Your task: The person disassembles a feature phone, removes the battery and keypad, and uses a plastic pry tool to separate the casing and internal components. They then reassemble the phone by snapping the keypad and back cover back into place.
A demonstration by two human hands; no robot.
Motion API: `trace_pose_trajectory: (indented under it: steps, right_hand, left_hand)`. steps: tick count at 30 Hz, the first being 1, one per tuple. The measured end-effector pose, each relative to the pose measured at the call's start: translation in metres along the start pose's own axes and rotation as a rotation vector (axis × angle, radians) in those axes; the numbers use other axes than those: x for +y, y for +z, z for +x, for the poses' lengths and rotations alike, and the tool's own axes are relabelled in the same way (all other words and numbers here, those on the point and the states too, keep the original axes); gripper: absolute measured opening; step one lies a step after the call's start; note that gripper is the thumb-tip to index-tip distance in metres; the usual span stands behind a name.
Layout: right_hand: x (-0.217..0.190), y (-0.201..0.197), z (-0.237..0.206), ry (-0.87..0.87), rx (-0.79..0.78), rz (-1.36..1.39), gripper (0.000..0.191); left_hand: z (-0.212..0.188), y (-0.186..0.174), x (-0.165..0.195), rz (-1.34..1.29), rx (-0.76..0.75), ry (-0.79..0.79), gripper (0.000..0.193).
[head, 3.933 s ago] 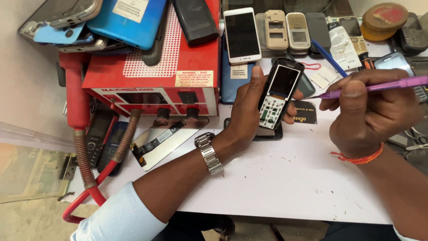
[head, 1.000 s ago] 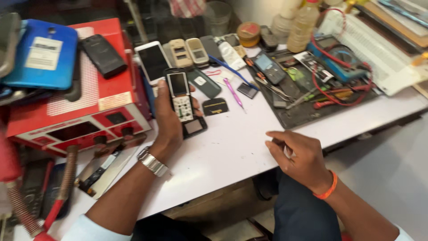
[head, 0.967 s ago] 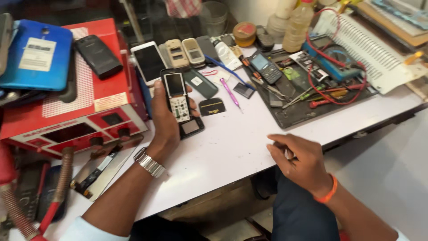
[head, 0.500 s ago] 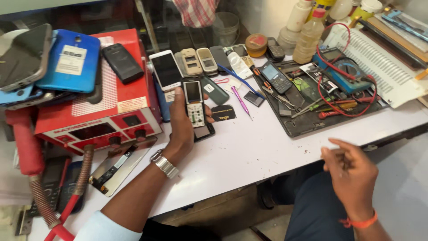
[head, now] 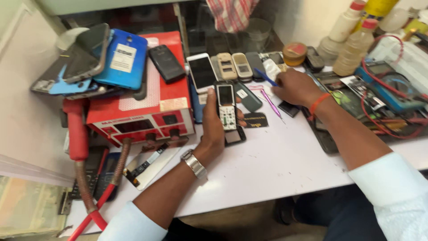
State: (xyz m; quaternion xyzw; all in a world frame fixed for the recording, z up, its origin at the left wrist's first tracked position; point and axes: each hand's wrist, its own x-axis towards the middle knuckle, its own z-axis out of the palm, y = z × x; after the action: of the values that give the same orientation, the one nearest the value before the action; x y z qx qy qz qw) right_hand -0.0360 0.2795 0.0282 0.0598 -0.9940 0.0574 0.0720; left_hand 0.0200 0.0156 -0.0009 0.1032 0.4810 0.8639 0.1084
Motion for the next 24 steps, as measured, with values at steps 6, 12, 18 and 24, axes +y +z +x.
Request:
trace_pose_trajectory:
  steps: [6, 12, 18, 24]
  right_hand:
    - [0.023, -0.035, -0.026, 0.182, 0.129, 0.927, 0.02]
    - [0.015, -0.05, -0.045, 0.19, 0.132, 1.932, 0.008]
    - [-0.007, -0.034, -0.048, 0.183, 0.179, 1.989, 0.014]
    - [-0.019, -0.019, -0.052, 0.26, 0.139, 1.958, 0.016]
  left_hand:
    - [-0.007, 0.001, -0.003, 0.056, -0.045, 0.025, 0.071]
    - [-0.009, 0.002, 0.001, 0.055, -0.02, -0.017, 0.072]
    - [-0.011, 0.001, 0.002, 0.08, -0.03, -0.007, 0.073]
    - [-0.012, 0.002, 0.002, 0.064, -0.042, -0.018, 0.072]
